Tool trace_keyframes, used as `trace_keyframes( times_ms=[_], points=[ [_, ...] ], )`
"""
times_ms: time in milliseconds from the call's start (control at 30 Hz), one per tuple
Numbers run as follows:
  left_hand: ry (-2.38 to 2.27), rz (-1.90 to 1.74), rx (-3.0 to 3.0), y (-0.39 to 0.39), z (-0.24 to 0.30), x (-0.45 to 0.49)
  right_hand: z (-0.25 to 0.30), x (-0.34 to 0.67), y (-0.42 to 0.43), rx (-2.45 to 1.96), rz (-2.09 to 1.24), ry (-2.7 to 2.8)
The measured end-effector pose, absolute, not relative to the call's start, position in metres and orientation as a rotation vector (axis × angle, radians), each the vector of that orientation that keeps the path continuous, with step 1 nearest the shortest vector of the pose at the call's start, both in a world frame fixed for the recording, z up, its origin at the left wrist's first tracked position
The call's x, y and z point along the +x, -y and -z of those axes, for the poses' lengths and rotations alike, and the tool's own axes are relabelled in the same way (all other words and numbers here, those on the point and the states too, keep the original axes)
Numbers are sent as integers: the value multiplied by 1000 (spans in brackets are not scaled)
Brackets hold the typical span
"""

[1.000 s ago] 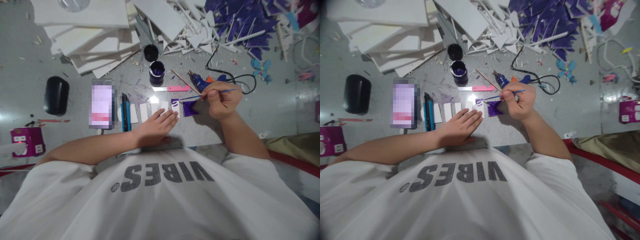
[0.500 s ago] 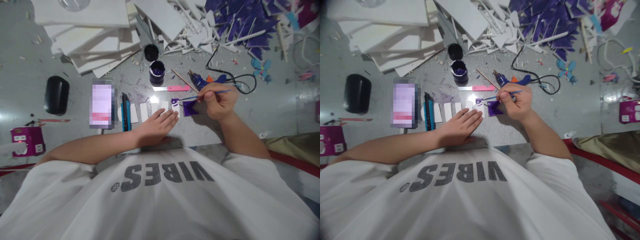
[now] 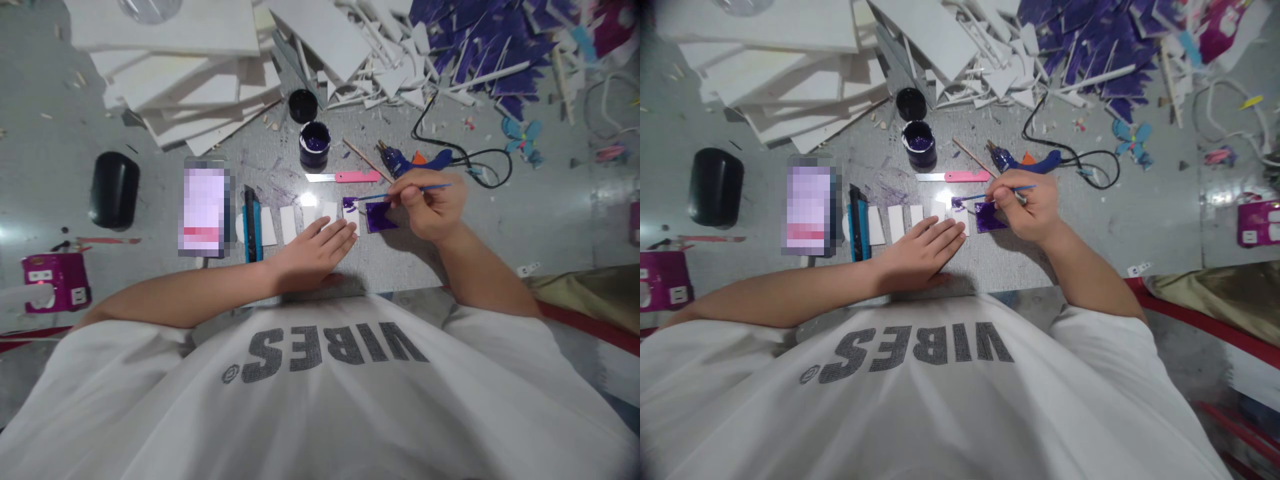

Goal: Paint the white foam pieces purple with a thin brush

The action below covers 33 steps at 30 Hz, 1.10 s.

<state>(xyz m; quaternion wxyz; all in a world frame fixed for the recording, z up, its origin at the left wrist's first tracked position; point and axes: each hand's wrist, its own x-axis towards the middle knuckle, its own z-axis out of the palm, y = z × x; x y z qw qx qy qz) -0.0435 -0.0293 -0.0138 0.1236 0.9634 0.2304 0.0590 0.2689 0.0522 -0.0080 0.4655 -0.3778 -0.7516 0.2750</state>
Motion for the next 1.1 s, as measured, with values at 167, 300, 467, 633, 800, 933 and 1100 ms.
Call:
trace_keyframes(
  times_ms=[167,300,467,633,800,933,1100],
  points=[
    [-678,-156,2802,29,13,-43,9,268,-55,-820,-636,1862],
    [-671,-136,2777,29,11,-44,8,266,-54,-812,-602,1848],
    [-671,-142,2784,29,11,-44,9,267,-53,-856,-652,1843],
    [-666,-177,2805,30,14,-44,10,270,-56,-873,-644,1844],
    [-657,-164,2856,29,14,-44,5,271,-57,-865,-565,1835],
    [-677,-167,2827,29,14,-44,5,269,-57,-856,-551,1833],
    [-678,-151,2806,29,14,-44,3,268,-56,-843,-542,1866]
  ],
)
